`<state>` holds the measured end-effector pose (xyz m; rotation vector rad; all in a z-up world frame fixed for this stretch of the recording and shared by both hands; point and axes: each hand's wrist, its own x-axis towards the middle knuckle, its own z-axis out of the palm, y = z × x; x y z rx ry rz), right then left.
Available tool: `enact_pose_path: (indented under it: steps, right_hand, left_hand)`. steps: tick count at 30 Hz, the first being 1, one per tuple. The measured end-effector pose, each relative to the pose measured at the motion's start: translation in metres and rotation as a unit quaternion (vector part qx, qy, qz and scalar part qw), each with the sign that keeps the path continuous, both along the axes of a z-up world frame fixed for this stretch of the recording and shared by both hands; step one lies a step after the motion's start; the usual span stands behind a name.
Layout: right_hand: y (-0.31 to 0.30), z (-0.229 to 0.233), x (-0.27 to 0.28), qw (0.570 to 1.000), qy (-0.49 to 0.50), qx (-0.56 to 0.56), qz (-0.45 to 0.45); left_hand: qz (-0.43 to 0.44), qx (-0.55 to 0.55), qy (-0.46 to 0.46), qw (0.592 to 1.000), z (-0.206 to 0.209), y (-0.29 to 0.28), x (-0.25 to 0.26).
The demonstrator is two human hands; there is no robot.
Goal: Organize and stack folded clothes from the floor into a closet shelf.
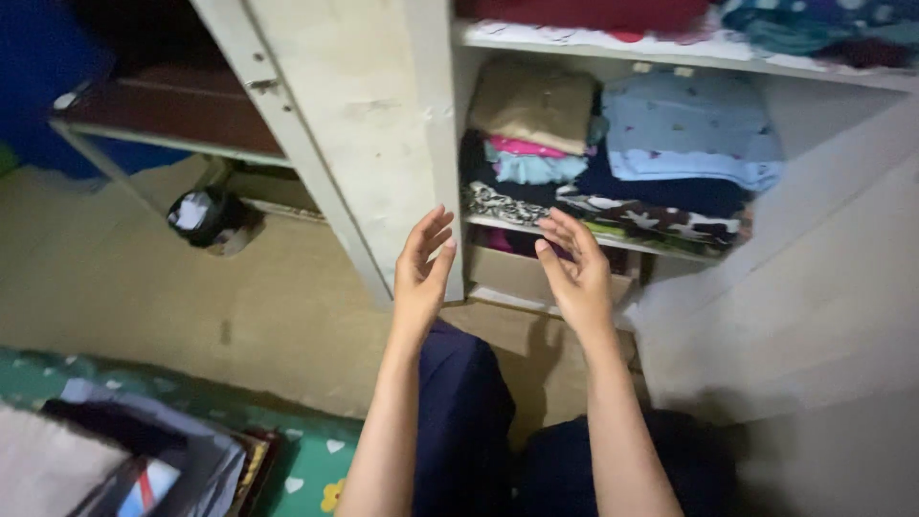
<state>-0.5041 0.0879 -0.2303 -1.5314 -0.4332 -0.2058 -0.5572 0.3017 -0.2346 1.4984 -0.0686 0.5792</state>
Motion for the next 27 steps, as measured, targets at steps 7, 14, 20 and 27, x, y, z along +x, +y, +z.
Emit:
enact_pose_path:
  steps: [7, 14, 20, 27]
  right_hand:
    - [0.061, -0.024, -0.02, 0.999, -0.002, 0.012, 0.052]
    - [0.126, -0.023, -0.055, 0.993, 0.032, -0.008, 0.117]
    - [0.187, -0.036, -0.082, 0.984, 0.032, -0.005, 0.176]
    - [0.27, -0.044, -0.121, 0.969, 0.05, -0.008, 0.241]
  left_hand:
    - [0.06, -0.026, 0.017, 0.998, -0.029, 0.052, -0.054]
    - [0.086, -0.053, 0.016, 0.995, -0.052, 0.096, -0.089]
    - [0.123, -0.045, 0.027, 0.991, -0.049, 0.144, -0.134]
    - [0.178, -0.054, 0.013, 0.983, -0.053, 0.202, -0.19]
